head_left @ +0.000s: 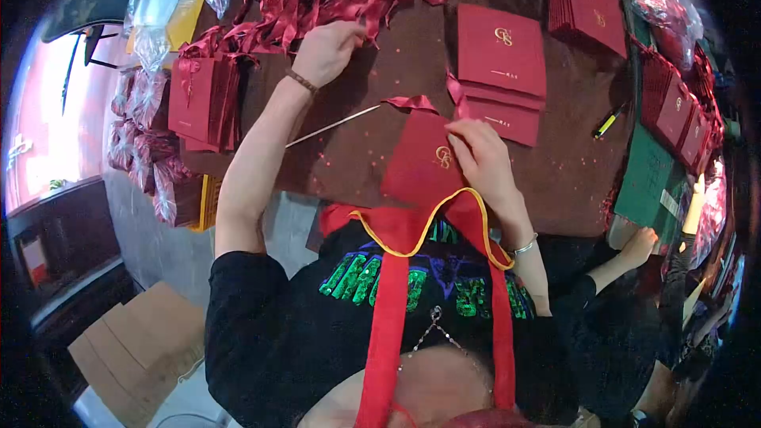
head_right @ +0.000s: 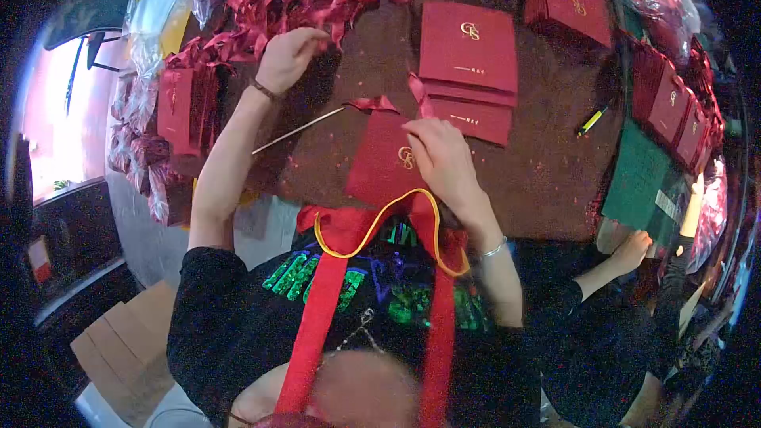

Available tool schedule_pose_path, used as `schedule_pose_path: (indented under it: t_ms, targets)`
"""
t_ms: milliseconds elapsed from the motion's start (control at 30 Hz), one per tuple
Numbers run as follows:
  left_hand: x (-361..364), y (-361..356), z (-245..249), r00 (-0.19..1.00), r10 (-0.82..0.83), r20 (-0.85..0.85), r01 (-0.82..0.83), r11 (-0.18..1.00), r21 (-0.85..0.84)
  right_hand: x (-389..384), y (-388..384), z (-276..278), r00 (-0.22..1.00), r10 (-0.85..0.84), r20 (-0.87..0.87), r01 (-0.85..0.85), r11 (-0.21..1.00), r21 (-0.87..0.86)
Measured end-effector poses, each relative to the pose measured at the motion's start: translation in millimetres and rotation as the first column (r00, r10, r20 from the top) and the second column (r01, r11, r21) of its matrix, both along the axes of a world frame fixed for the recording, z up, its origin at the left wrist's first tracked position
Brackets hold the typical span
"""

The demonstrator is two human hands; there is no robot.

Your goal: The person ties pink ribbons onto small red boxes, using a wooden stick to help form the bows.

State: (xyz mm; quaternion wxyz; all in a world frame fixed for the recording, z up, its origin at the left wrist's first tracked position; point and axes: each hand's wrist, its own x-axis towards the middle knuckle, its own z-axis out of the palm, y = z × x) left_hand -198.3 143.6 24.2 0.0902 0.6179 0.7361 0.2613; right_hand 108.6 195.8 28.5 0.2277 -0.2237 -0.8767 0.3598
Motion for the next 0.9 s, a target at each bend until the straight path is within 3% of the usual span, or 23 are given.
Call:
schedule_pose_path:
  t_ms: [33, 67, 100, 200, 233, 300, 367, 433, 500, 567, 600, 633, 700, 767, 833, 900]
  targets:
    - [-1.3, -4.6, 2.2, 0.978, -0.088, 0.188, 0.097, 0.995, -0.038, -1.3, 1.0, -1.6, 1.000, -0.003, 0.012, 0.003, 0.999, 0.050]
    - [0.7, -11.1, 5.0, 0.967, -0.107, 0.232, 0.113, 0.993, -0.016, -3.2, 2.1, -3.0, 1.000, -0.004, 0.012, 0.003, 0.999, 0.046]
    - [2.2, -15.2, 9.3, 0.966, -0.108, 0.233, 0.115, 0.993, -0.019, -5.3, 2.9, -4.0, 0.999, 0.026, 0.036, -0.030, 0.992, 0.119]
    - [2.4, -22.5, 29.2, 0.995, -0.094, 0.016, 0.091, 0.989, 0.119, -15.3, 4.1, -7.0, 0.986, 0.106, 0.131, -0.145, 0.927, 0.346]
    - [3.6, -25.9, 40.6, 0.995, -0.039, 0.094, 0.032, 0.997, 0.070, -20.5, 4.4, -8.3, 0.986, 0.099, 0.135, -0.140, 0.931, 0.338]
    - [7.9, -30.5, 64.7, 0.998, -0.038, 0.041, 0.029, 0.976, 0.217, -28.5, 4.5, -12.7, 0.986, 0.033, 0.165, -0.095, 0.918, 0.384]
    - [13.8, -39.7, 89.2, 0.975, 0.087, 0.203, -0.132, 0.967, 0.219, -31.0, 9.6, -19.6, 0.990, -0.001, 0.142, -0.050, 0.934, 0.355]
    - [4.5, -43.4, 98.6, 0.929, 0.007, 0.371, -0.210, 0.834, 0.510, -28.8, 15.6, -27.5, 0.979, 0.039, 0.201, -0.081, 0.975, 0.206]
    - [5.2, -49.3, 117.8, 0.991, 0.129, 0.021, -0.116, 0.800, 0.588, -28.7, 18.1, -21.7, 0.986, 0.022, 0.165, -0.052, 0.982, 0.180]
    - [14.2, -58.0, 125.7, 0.995, 0.074, 0.070, -0.099, 0.859, 0.502, -25.7, 21.0, -18.7, 0.987, 0.024, 0.162, -0.030, 0.999, 0.032]
    - [30.0, -57.3, 124.5, 0.922, 0.009, 0.387, -0.156, 0.923, 0.352, -25.8, 21.7, -20.3, 0.984, 0.004, 0.178, -0.015, 0.998, 0.060]
    - [44.9, -53.4, 121.3, 0.745, -0.008, 0.667, -0.156, 0.970, 0.186, -25.5, 22.0, -19.7, 0.983, 0.003, 0.184, -0.013, 0.998, 0.054]
    - [70.5, -44.8, 90.3, 0.864, -0.017, 0.503, -0.022, 0.997, 0.072, -25.9, 22.0, -16.3, 0.970, 0.031, 0.240, -0.044, 0.998, 0.049]
    - [90.7, -43.4, 63.6, 0.799, 0.064, 0.598, 0.063, 0.980, -0.189, -24.8, 18.4, -11.5, 0.945, 0.012, 0.328, -0.057, 0.990, 0.128]
    - [109.3, -43.4, 28.7, 0.882, -0.124, 0.455, 0.158, 0.987, -0.038, -19.6, 10.9, 4.0, 0.913, -0.026, 0.407, -0.100, 0.953, 0.286]
    - [119.0, -45.3, 23.1, 0.901, -0.127, 0.414, 0.183, 0.978, -0.099, -15.0, 7.2, 8.5, 0.899, -0.041, 0.437, -0.125, 0.931, 0.343]
